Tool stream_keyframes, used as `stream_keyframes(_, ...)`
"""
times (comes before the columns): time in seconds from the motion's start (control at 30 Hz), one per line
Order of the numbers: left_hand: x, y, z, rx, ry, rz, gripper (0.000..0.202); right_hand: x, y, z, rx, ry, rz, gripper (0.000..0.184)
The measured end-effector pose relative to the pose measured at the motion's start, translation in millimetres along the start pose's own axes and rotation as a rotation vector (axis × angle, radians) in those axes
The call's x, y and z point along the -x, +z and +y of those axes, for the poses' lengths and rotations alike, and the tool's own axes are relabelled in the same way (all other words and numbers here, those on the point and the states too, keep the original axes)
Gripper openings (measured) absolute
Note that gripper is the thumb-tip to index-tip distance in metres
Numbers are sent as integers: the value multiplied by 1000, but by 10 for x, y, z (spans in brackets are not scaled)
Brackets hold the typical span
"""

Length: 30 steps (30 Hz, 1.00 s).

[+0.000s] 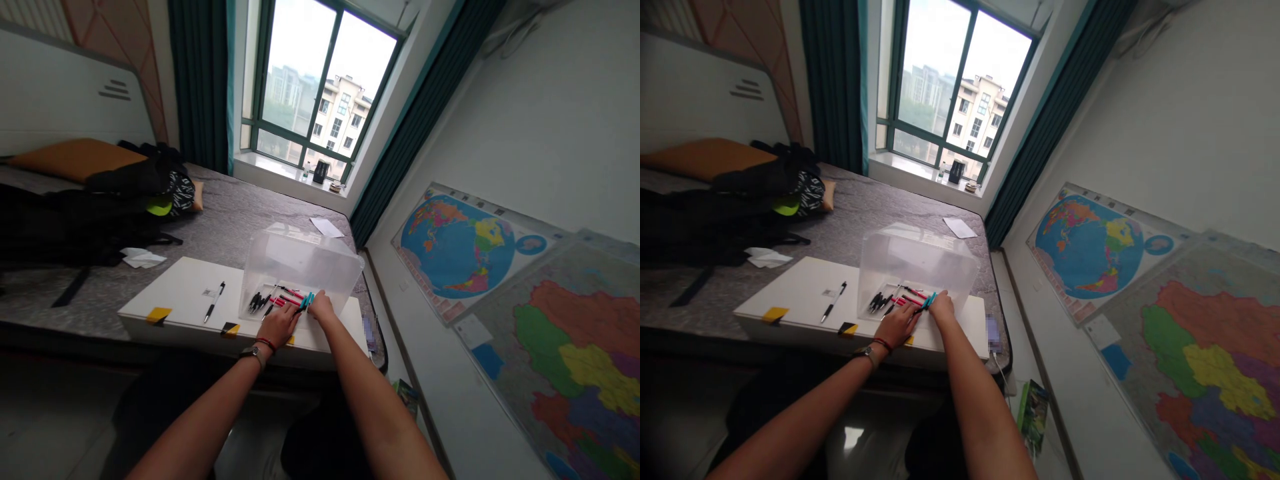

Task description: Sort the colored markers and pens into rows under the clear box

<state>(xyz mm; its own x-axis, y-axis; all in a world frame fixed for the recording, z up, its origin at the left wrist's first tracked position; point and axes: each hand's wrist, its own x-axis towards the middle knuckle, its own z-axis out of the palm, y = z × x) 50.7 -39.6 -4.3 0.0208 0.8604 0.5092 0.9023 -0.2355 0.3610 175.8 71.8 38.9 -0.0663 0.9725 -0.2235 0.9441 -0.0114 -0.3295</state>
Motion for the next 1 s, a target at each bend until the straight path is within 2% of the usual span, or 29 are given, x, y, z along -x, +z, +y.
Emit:
stream_keyframes(0.07, -2, 4, -5, 3, 3, 3, 29, 61, 15, 39, 33, -35, 40, 53)
stream_keyframes(0.27, 2, 14, -12, 2, -13, 1, 29, 228, 51, 136, 119, -128, 78, 33)
stream_keyframes(0.4, 5, 10, -5, -6, -16, -9, 30, 288, 78, 153, 205, -180, 175, 33)
stream_keyframes(0.63, -1, -14, 6, -1, -17, -19, 32, 361, 89, 210, 246, -217, 113, 32)
stream_keyframes(0.8, 0, -20, 6, 5, -14, -23, 32, 434, 116, 263, 175, -230, 178, 36)
stream_keyframes(0.87, 2, -11, 5, 9, -13, -23, 32, 395, 79, 239, 160, -213, 159, 35)
stream_keyframes(1.0, 3, 7, 3, 9, -23, -13, 31, 198, -57, 94, 138, -116, -4, 26)
